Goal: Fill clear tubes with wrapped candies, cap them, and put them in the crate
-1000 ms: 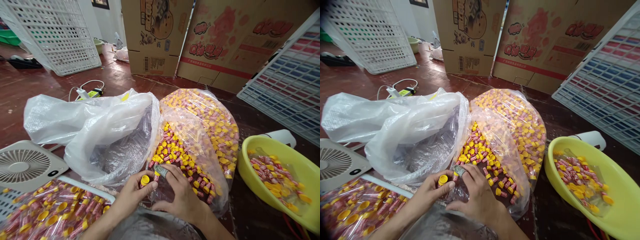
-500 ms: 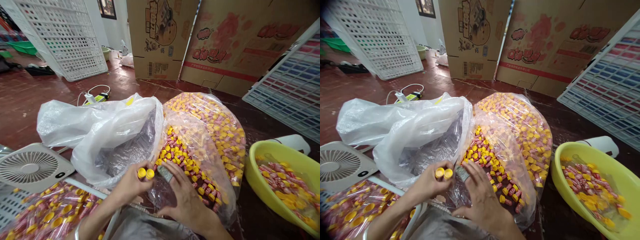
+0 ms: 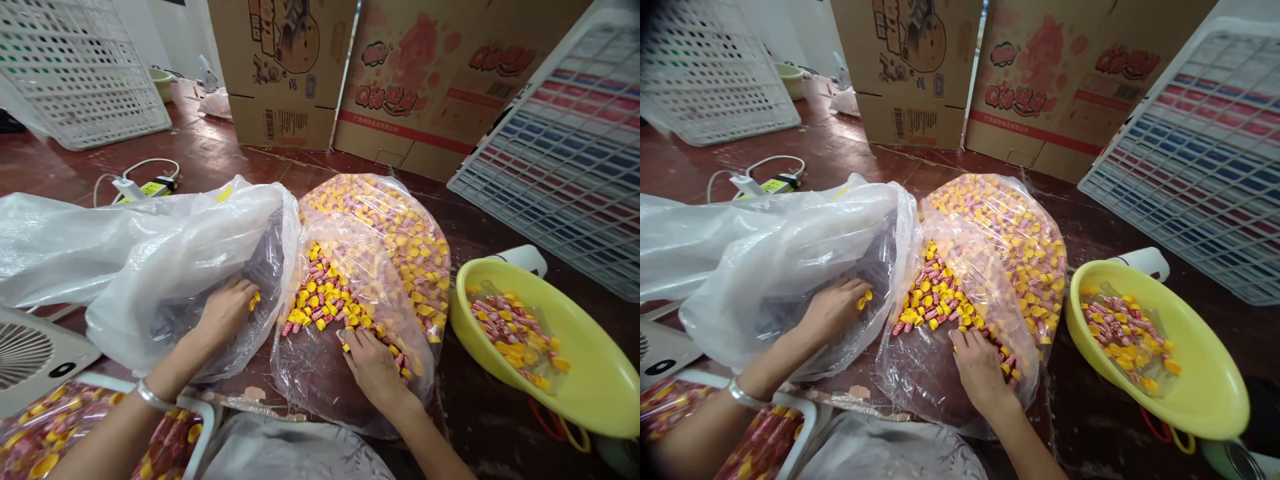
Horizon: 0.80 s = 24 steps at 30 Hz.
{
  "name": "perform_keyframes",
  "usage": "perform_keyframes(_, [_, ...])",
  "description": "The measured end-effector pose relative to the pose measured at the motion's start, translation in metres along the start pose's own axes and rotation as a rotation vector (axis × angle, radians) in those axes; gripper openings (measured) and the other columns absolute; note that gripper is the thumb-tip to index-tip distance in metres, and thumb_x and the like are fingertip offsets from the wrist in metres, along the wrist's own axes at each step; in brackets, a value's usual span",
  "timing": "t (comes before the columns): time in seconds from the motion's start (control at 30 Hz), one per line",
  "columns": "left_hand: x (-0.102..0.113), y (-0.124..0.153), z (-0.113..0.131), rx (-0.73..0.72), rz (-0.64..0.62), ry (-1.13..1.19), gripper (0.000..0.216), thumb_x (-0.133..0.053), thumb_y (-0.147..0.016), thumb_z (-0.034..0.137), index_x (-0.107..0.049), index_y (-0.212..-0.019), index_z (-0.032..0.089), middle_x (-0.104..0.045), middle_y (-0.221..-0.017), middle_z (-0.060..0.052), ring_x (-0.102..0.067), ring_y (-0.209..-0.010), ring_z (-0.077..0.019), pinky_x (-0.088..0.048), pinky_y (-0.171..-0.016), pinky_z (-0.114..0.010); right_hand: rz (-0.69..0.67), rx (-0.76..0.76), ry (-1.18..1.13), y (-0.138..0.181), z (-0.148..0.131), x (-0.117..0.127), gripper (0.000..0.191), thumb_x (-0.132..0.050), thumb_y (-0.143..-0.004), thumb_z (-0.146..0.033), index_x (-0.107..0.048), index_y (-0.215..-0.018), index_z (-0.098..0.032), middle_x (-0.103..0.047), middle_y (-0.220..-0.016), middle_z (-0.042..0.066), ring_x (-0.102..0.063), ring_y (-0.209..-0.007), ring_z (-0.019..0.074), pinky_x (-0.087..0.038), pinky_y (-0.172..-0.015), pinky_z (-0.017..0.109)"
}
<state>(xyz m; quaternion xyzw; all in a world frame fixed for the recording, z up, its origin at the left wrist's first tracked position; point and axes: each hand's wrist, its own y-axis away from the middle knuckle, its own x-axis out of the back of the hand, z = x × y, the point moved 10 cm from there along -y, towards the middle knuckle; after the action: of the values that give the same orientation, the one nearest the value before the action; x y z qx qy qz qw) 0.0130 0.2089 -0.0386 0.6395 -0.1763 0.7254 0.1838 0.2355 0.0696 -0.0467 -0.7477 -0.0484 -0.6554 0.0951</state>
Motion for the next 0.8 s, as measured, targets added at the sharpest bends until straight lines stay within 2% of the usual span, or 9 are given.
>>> perform_keyframes(0.07, [0.009, 0.019, -0.007, 0.089, 0.0, 0.105, 0.025, -0.057, -0.088, 0.023, -0.071, -0.108, 0.018, -0.075, -0.105, -0.012, -0.068, -0.096, -0.0306, -0.05, -0.076, -0.035, 0.068, -0.019, -0.131, -0.001, -0.001, 0.007, 0.017, -0.06, -0.085, -0.006, -0.06, -0.096, -0.019, -0.066, -0.09, 0.007, -0.064, -0.085, 0.025, -0.055, -0.075, 0.037])
perform_keyframes(0.13, [0.016, 0.04, -0.006, 0.179, -0.029, 0.344, 0.03, -0.064, -0.085, 0.038, -0.071, -0.107, 0.019, -0.076, -0.104, -0.009, -0.069, -0.093, -0.0283, -0.05, -0.079, -0.034, 0.135, -0.021, -0.368, -0.003, -0.003, 0.022, 0.012, -0.054, -0.09, -0.01, -0.06, -0.095, -0.019, -0.065, -0.095, 0.008, -0.065, -0.088, 0.0232, -0.055, -0.078, 0.036])
perform_keyframes(0.23, [0.014, 0.065, 0.025, 0.208, -0.193, 0.761, 0.032, -0.071, -0.078, 0.044, -0.073, -0.099, 0.02, -0.076, -0.092, -0.003, -0.068, -0.085, -0.0239, -0.049, -0.076, -0.029, 0.159, -0.019, -0.755, -0.009, -0.011, 0.044, 0.011, -0.053, -0.096, -0.02, -0.059, -0.105, -0.02, -0.067, -0.105, 0.008, -0.067, -0.098, 0.0209, -0.056, -0.086, 0.033])
perform_keyframes(0.33, [0.009, 0.077, 0.065, 0.171, -0.358, 1.034, 0.027, -0.075, -0.075, 0.04, -0.073, -0.091, 0.018, -0.072, -0.079, 0.001, -0.063, -0.076, -0.0189, -0.045, -0.069, -0.024, 0.087, -0.026, -0.938, -0.016, -0.026, 0.059, 0.019, -0.062, -0.094, -0.027, -0.057, -0.111, -0.02, -0.071, -0.096, 0.005, -0.07, -0.088, 0.0185, -0.058, -0.079, 0.029])
perform_keyframes(0.43, [0.004, 0.078, 0.086, 0.17, -0.398, 1.24, 0.027, -0.078, -0.074, 0.04, -0.072, -0.087, 0.017, -0.067, -0.077, 0.002, -0.056, -0.074, -0.0154, -0.041, -0.067, -0.023, 0.003, 0.103, -0.883, -0.023, -0.051, 0.072, 0.008, -0.062, -0.094, -0.023, -0.063, -0.101, -0.02, -0.071, -0.094, 0.003, -0.069, -0.089, 0.0171, -0.057, -0.082, 0.028])
perform_keyframes(0.53, [-0.006, 0.077, 0.095, 0.243, -0.43, 1.439, 0.03, -0.081, -0.071, 0.04, -0.069, -0.083, 0.015, -0.06, -0.069, 0.003, -0.048, -0.064, -0.0118, -0.037, -0.06, -0.022, 0.014, 0.247, -0.842, -0.023, -0.069, 0.082, 0.013, -0.057, -0.097, -0.021, -0.065, -0.108, -0.02, -0.07, -0.112, 0.007, -0.066, -0.105, 0.0173, -0.054, -0.094, 0.03])
perform_keyframes(0.6, [-0.011, 0.076, 0.098, 0.29, -0.412, 1.568, 0.033, -0.083, -0.067, 0.04, -0.068, -0.079, 0.013, -0.058, -0.066, 0.003, -0.046, -0.062, -0.011, -0.036, -0.059, -0.021, 0.088, 0.301, -0.773, -0.02, -0.074, 0.086, 0.024, -0.065, -0.093, -0.03, -0.062, -0.114, -0.019, -0.068, -0.116, 0.01, -0.063, -0.112, 0.0211, -0.053, -0.098, 0.035])
perform_keyframes(0.7, [-0.02, 0.078, 0.099, 0.399, -0.342, 1.759, 0.036, -0.086, -0.063, 0.04, -0.068, -0.077, 0.013, -0.059, -0.067, 0.002, -0.048, -0.064, -0.0115, -0.037, -0.061, -0.021, 0.203, 0.352, -0.61, -0.012, -0.08, 0.081, 0.059, -0.08, -0.078, -0.044, -0.056, -0.123, -0.014, -0.063, -0.126, 0.017, -0.055, -0.126, 0.0309, -0.049, -0.106, 0.047])
perform_keyframes(0.8, [-0.032, 0.08, 0.103, 0.478, -0.323, 1.891, 0.036, -0.088, -0.062, 0.04, -0.068, -0.076, 0.013, -0.06, -0.068, 0.001, -0.05, -0.065, -0.0123, -0.041, -0.063, -0.022, 0.271, 0.337, -0.543, -0.007, -0.085, 0.07, 0.065, -0.081, -0.075, -0.046, -0.053, -0.125, -0.014, -0.059, -0.131, 0.019, -0.05, -0.131, 0.0331, -0.046, -0.109, 0.051])
